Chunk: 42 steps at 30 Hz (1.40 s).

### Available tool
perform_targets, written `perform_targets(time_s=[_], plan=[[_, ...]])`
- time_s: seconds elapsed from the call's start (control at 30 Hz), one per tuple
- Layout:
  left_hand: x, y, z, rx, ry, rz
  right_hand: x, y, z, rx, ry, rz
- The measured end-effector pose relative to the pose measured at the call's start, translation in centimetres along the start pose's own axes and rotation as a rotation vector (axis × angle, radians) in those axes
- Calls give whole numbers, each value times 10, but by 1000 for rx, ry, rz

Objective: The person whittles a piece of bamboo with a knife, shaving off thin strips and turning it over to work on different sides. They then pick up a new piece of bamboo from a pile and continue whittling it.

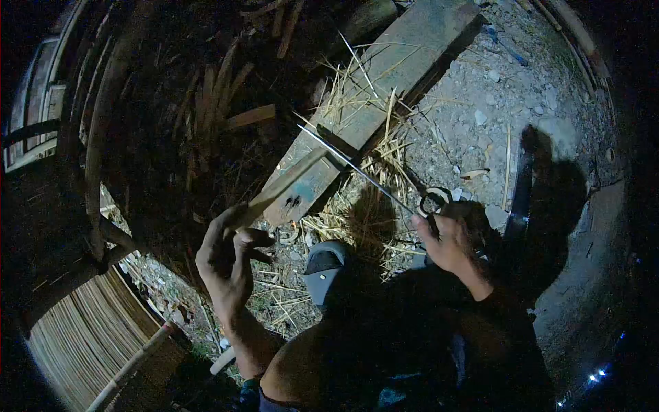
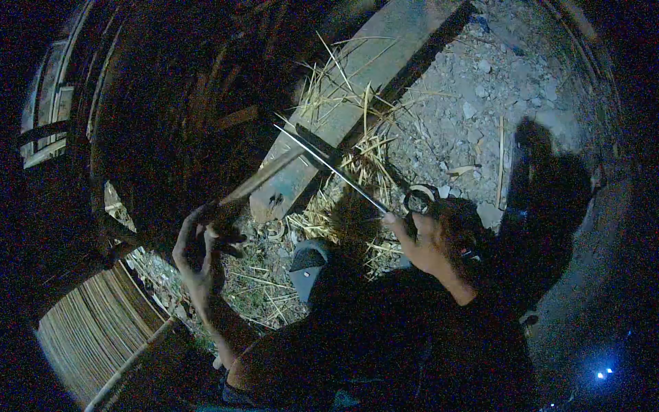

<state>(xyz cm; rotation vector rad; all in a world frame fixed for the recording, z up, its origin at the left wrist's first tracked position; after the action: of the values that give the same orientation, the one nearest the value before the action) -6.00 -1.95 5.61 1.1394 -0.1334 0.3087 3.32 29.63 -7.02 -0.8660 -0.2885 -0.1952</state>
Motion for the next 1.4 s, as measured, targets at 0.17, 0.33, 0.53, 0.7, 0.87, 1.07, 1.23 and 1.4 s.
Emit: perform_targets(time_s=[0.17, 0.33, 0.53, 0.7, 0.87, 1.07, 1.23, 1.4], plan=[[-13, -35, 21, -231, 234, -293, -5, -15, 2, 67, -26, 47], [-3, -6, 5, -431, 256, -146, -11, -76, 5, 0, -67, 340], [1, -16, 8, -289, 276, -127, -16, -77, -4, -10, -150, 274], [0, -26, 9, -246, 244, -91, -10, -82, 10, -22, -69, 398], [1, -14, 4, -247, 266, -145, -17, -59, 4, 51, -65, 239], [1, -18, 10, -282, 272, -51, -23, -30, 2, 154, -69, 169], [-1, -16, 10, -258, 271, -73, -15, -27, 7, 72, -12, 287], [-4, -16, 22, -329, 318, -97, -19, 18, -9, 227, 16, 130]])
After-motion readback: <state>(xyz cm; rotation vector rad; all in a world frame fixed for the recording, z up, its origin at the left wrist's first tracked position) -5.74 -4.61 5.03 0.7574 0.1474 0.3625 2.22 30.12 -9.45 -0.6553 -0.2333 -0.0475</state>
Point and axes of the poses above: each hand's wrist, its own x-axis away from the middle knuckle, its own z-axis out of the back of the hand, y = z × x, the point moved 4 cm from there along -x, towards the middle knuckle, and after that the axes turned 3 degrees about z, right-handed, at the moved point
